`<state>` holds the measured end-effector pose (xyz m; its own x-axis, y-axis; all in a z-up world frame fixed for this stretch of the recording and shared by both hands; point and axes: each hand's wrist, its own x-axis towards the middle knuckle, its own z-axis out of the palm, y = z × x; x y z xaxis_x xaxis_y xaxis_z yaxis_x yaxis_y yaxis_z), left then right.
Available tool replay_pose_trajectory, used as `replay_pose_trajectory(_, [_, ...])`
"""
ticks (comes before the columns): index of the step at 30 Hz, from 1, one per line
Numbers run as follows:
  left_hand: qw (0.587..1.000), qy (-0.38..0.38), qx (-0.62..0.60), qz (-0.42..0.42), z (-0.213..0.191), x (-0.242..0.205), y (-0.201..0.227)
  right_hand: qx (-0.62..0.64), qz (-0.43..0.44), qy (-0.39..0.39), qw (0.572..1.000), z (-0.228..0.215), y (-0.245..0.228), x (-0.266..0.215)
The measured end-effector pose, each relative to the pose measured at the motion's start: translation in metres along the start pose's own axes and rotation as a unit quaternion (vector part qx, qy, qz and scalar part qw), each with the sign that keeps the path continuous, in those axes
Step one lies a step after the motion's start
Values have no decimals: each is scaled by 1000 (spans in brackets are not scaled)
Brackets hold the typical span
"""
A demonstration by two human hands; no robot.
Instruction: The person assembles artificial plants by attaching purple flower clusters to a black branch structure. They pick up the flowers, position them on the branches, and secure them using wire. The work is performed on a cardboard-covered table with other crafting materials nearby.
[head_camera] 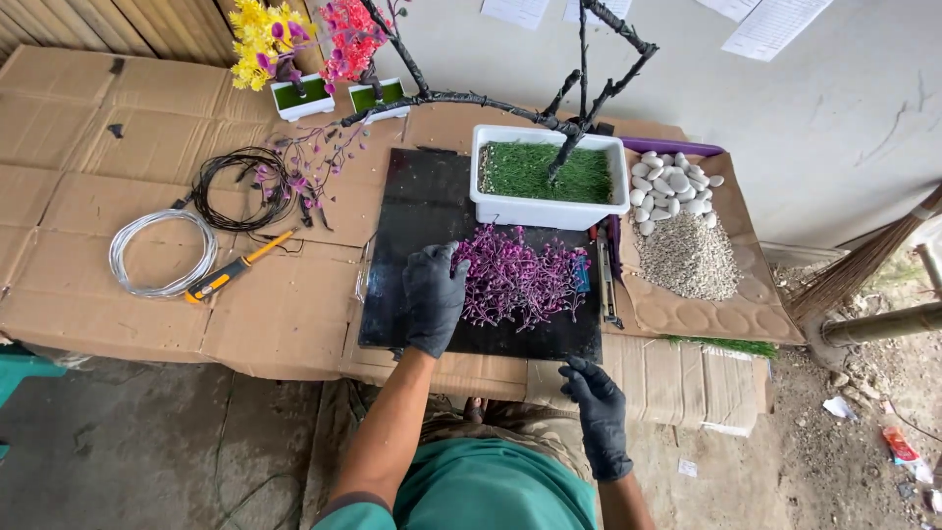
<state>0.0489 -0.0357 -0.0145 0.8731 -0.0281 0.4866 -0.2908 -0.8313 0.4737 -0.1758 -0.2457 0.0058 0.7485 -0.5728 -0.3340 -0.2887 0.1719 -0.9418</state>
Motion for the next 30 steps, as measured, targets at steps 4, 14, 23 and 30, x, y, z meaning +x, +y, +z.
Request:
replay_pose_trajectory(4, [995,-81,64,-6,19,4,-14,2,-12,-11,1000,-10,16,-3])
replay_pose_trajectory(14, [974,-16,-217,-65,-17,21,-19,-3,-93,-76,993,0,3,9])
replay_pose_trajectory(23, [928,36,-327,-175,-25,20,26,-85,-175,-55,979,64,-93,36])
replay_pose_trajectory(30, [925,80,-350,-123,-36,24,53,-20,-235,-83,968,109,-124,95])
